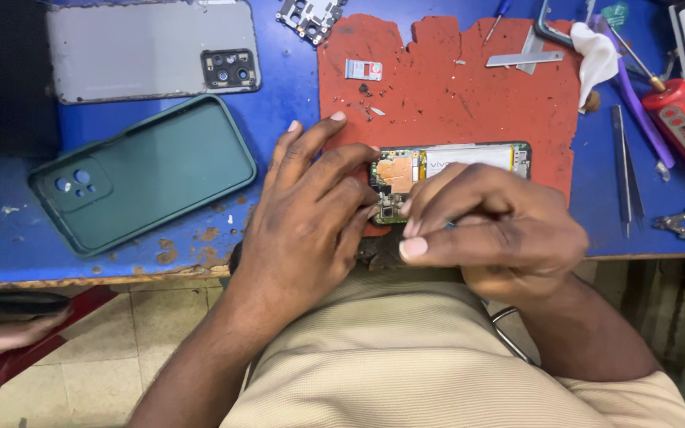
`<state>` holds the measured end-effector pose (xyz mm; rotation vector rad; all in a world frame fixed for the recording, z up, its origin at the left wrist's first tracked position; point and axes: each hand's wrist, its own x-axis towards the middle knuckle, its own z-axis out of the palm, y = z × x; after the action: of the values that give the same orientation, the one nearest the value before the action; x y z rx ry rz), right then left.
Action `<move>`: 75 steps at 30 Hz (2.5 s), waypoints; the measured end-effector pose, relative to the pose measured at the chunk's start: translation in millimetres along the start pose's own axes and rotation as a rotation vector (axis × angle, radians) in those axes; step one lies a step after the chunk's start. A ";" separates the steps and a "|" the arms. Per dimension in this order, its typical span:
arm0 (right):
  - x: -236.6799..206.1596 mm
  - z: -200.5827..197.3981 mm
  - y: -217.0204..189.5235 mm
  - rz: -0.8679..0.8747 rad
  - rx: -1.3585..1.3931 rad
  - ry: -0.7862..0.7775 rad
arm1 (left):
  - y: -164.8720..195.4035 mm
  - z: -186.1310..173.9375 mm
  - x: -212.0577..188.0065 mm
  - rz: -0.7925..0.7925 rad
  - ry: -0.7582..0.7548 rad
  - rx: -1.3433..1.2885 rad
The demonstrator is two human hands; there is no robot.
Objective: The person uses a screwdriver to remove screws from the back of a smartphone, then detaches the back cover to expose the battery and internal components. They briefly handle other phones on the workbench before returning to the disassembled device to continue removing screws and manipulating internal parts.
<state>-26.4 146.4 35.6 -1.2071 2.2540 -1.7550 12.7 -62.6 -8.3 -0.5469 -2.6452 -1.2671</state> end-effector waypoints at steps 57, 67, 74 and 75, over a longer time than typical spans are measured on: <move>-101.0 -74.3 38.6 -0.043 -0.253 0.607 | -4.0 8.3 37.2 0.030 0.116 0.517; -111.8 -96.6 31.0 0.175 -0.328 0.641 | 14.9 -5.8 15.0 -0.102 0.168 0.183; -61.0 -93.5 12.0 0.290 -0.850 0.219 | 25.9 12.8 13.9 0.012 -0.104 0.164; -54.3 -90.8 12.5 0.329 -0.871 0.192 | 24.4 13.8 14.5 0.010 -0.110 0.166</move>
<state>-38.1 252.3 35.4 -0.6391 3.2319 -0.7900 9.1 -34.1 4.9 -0.6195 -2.8002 -1.0296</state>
